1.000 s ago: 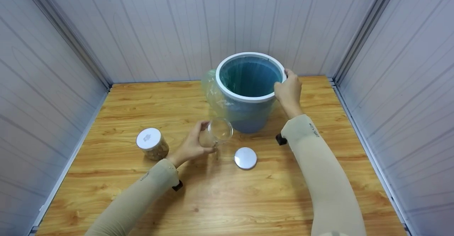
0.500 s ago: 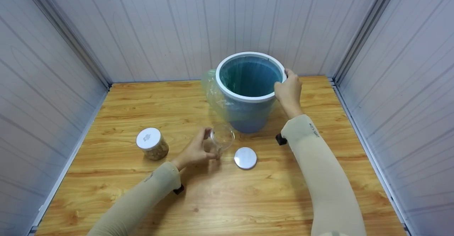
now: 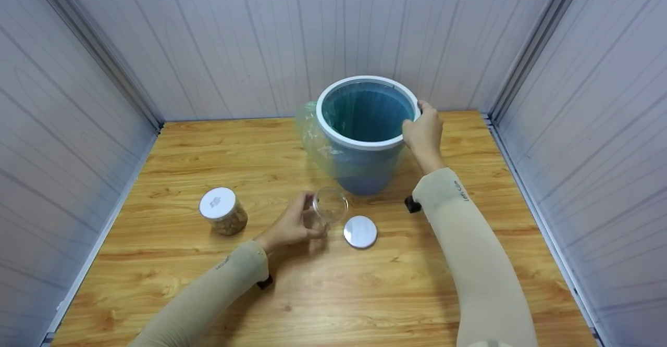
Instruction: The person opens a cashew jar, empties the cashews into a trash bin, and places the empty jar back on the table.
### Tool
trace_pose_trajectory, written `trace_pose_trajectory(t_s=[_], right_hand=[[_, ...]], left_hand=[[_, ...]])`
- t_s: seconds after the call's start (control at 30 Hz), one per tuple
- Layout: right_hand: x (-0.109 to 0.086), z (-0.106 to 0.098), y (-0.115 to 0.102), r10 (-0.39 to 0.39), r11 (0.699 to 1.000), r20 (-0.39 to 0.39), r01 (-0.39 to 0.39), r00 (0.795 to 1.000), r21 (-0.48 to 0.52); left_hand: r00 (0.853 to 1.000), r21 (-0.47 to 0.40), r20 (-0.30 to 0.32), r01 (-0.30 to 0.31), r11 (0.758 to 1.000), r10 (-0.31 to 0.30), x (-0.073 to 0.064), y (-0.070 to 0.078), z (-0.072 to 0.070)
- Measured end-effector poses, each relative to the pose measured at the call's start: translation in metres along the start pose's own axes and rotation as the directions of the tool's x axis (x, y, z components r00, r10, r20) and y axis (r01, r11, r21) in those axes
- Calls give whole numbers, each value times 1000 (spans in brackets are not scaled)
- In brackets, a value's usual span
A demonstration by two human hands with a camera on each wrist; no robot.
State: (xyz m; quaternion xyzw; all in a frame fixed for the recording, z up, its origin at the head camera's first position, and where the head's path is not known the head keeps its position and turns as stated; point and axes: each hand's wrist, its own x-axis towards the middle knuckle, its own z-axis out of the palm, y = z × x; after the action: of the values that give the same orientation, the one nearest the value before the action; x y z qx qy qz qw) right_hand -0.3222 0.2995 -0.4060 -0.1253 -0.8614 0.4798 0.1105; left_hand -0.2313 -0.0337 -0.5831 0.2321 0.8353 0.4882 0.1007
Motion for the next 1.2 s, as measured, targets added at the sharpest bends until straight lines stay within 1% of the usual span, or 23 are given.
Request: trace_pose_trajectory(t_s=[0.23, 0.4, 0.53, 0.63, 0.7, 0.83, 1.03, 1.1, 1.2], right_hand=[[0, 0, 0, 1, 1000, 14, -2, 1000, 9], [1, 0, 0, -3, 1000, 12, 2, 1000, 9], [2, 1, 2, -34, 999, -12, 34, 999, -5], [2, 2, 2, -56, 998, -25, 56, 998, -6], [1, 2, 2, -58, 998, -23, 58, 998, -3], [1, 2, 1, -51, 999, -19, 51, 999, -2], [2, 2, 0, -32, 999, -11, 32, 999, 0], [2, 2, 0, -24, 1000, -7, 24, 1000, 0], [2, 2, 0, -20, 1000, -7, 20, 1000, -1]], left_hand=[[1000, -8, 5, 1, 1000, -1, 0, -1, 2], [999, -33, 14, 31, 999, -31, -2, -1, 1], [999, -30, 19, 50, 998, -50, -4, -3, -2], [999, -35, 23, 47, 998, -47, -6, -6, -4], [999, -44, 26, 35, 998, -34, -8, -8, -5], [999, -65, 37, 14, 998, -12, -11, -10, -7], [998, -52, 33, 47, 998, -46, -15, -11, -8], [998, -59, 32, 58, 997, -56, -16, -10, -9], [998, -76, 26, 55, 996, -54, -17, -10, -9]])
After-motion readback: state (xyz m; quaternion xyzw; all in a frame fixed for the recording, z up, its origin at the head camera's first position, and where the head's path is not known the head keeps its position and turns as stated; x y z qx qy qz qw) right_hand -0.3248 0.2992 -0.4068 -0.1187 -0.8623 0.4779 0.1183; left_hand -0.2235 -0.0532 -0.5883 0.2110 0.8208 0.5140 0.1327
